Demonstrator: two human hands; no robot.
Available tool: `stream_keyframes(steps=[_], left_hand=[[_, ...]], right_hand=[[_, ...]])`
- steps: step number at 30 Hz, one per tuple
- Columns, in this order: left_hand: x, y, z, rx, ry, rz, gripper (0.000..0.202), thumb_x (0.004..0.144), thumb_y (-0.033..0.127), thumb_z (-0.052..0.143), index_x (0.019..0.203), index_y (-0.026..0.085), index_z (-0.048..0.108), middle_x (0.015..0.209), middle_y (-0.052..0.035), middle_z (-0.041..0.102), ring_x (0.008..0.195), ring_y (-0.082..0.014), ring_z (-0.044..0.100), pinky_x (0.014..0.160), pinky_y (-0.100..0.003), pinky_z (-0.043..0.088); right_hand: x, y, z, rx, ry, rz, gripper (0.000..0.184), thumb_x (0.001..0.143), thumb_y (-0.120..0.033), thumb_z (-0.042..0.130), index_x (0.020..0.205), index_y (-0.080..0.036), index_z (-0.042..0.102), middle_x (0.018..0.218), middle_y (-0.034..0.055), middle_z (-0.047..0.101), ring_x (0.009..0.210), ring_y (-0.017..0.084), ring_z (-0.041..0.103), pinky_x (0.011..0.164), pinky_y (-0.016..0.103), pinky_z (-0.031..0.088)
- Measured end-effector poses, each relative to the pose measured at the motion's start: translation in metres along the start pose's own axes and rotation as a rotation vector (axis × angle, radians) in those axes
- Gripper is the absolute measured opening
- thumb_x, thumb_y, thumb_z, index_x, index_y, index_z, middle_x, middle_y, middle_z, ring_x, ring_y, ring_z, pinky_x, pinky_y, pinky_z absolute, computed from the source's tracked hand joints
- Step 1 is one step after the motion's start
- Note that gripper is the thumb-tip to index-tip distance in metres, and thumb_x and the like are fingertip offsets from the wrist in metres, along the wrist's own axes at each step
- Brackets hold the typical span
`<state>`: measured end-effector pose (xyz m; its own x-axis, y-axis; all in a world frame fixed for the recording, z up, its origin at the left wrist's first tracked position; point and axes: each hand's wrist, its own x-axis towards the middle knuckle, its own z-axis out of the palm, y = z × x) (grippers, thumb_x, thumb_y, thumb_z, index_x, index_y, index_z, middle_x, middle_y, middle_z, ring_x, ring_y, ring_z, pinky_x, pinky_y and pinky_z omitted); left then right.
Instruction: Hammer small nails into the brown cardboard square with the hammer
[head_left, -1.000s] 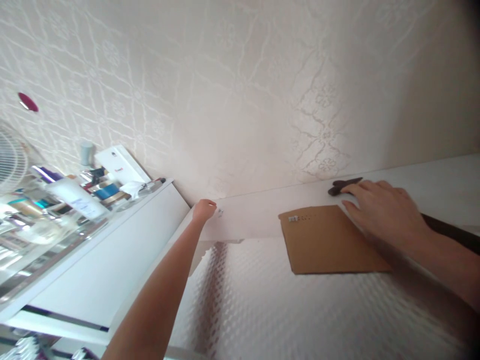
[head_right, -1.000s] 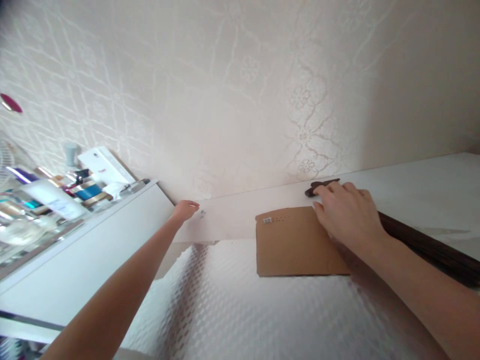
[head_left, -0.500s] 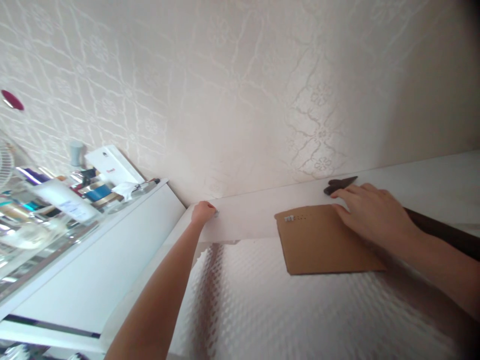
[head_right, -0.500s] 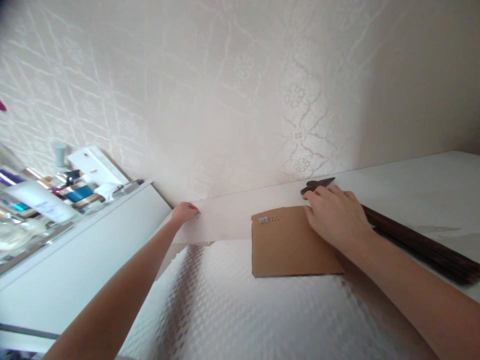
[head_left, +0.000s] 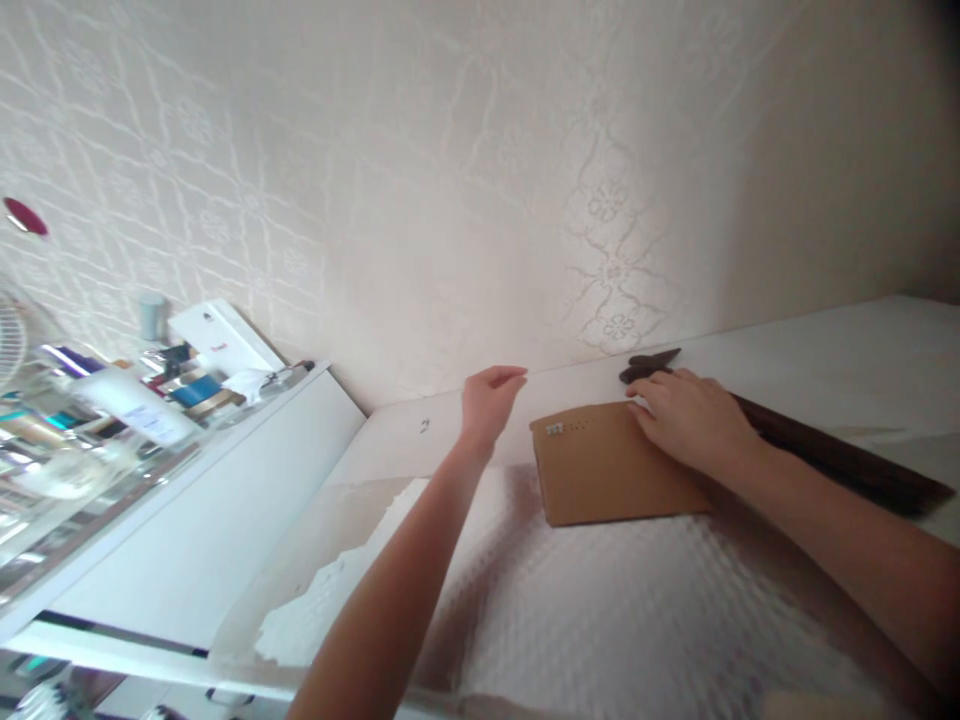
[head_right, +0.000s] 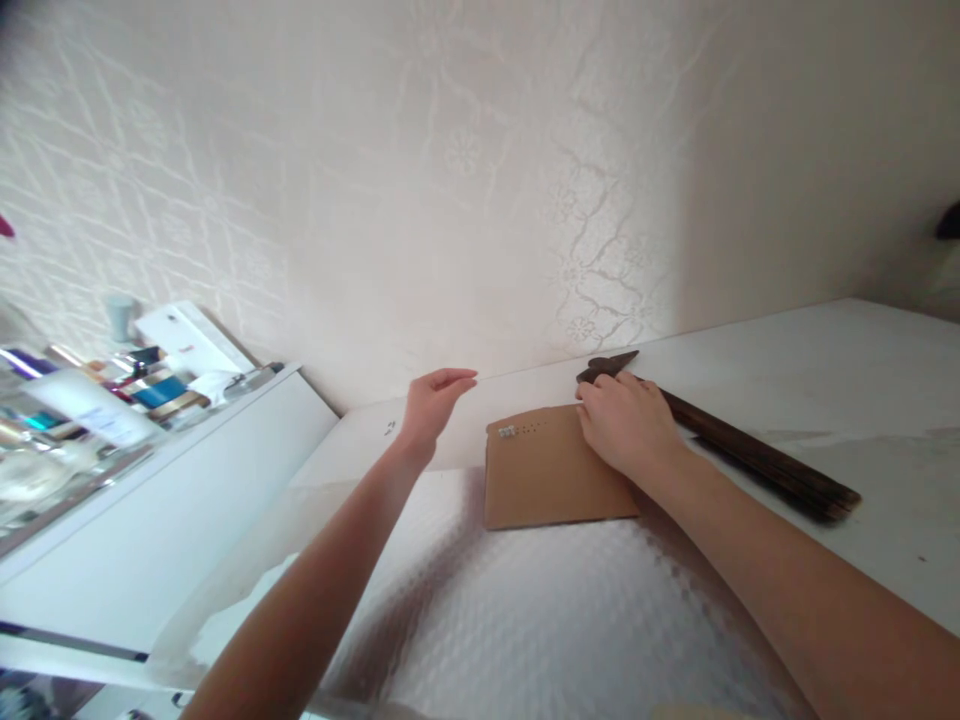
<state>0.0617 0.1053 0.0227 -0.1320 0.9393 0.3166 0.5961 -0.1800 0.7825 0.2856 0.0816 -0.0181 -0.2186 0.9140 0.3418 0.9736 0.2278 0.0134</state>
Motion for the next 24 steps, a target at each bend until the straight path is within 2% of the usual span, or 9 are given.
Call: stream_keyframes(steps=[3, 6, 12, 17, 24], left_hand=[[-0.024, 0.021, 0.033, -0.106, -0.147, 0.074, 0.018, 0.074, 0.027, 0.062, 0.085, 0.019, 0.073, 0.083, -0.0038, 0.072, 0.079, -0.0144, 0.065, 0.075, -0.025, 0.049], [-0.033, 0.017, 0.045, -0.078, -0.171, 0.081, 0.015, 0.073, 0.024, 0.063, 0.083, 0.019, 0.073, 0.082, -0.0035, 0.073, 0.079, -0.0145, 0.065, 0.077, -0.026, 0.05], [-0.03, -0.006, 0.035, 0.061, -0.152, 0.047, 0.013, 0.072, 0.022, 0.064, 0.08, 0.02, 0.074, 0.082, -0.0035, 0.073, 0.081, -0.0161, 0.064, 0.078, -0.028, 0.048], [-0.031, -0.004, 0.035, 0.116, -0.169, 0.069, 0.013, 0.073, 0.021, 0.063, 0.08, 0.021, 0.074, 0.082, -0.0026, 0.073, 0.081, -0.0161, 0.063, 0.08, -0.028, 0.047], [-0.034, -0.005, 0.04, 0.16, -0.196, 0.055, 0.015, 0.072, 0.018, 0.062, 0.081, 0.022, 0.074, 0.083, -0.0016, 0.073, 0.08, -0.0159, 0.064, 0.078, -0.028, 0.048]], right_hand=[[-0.001, -0.001, -0.002, 0.01, 0.009, -0.006, 0.034, 0.088, -0.027, 0.036, 0.103, -0.016, 0.064, 0.1, 0.0118, 0.065, 0.093, 0.026, 0.056, 0.071, 0.036, 0.039], [-0.003, -0.003, -0.006, 0.019, 0.013, -0.017, 0.034, 0.089, -0.027, 0.035, 0.103, -0.016, 0.064, 0.101, 0.0121, 0.066, 0.094, 0.026, 0.056, 0.072, 0.037, 0.039], [-0.002, -0.007, -0.007, 0.015, 0.019, -0.039, 0.033, 0.088, -0.026, 0.036, 0.101, -0.016, 0.064, 0.101, 0.0123, 0.065, 0.094, 0.026, 0.055, 0.074, 0.038, 0.039], [-0.002, -0.01, -0.004, -0.009, 0.018, -0.088, 0.029, 0.087, -0.026, 0.038, 0.094, -0.016, 0.065, 0.096, 0.011, 0.065, 0.093, 0.026, 0.054, 0.077, 0.038, 0.038], [-0.002, -0.01, -0.003, 0.034, -0.023, -0.156, 0.029, 0.087, -0.028, 0.039, 0.098, -0.018, 0.064, 0.095, 0.0102, 0.064, 0.093, 0.026, 0.054, 0.077, 0.038, 0.039]])
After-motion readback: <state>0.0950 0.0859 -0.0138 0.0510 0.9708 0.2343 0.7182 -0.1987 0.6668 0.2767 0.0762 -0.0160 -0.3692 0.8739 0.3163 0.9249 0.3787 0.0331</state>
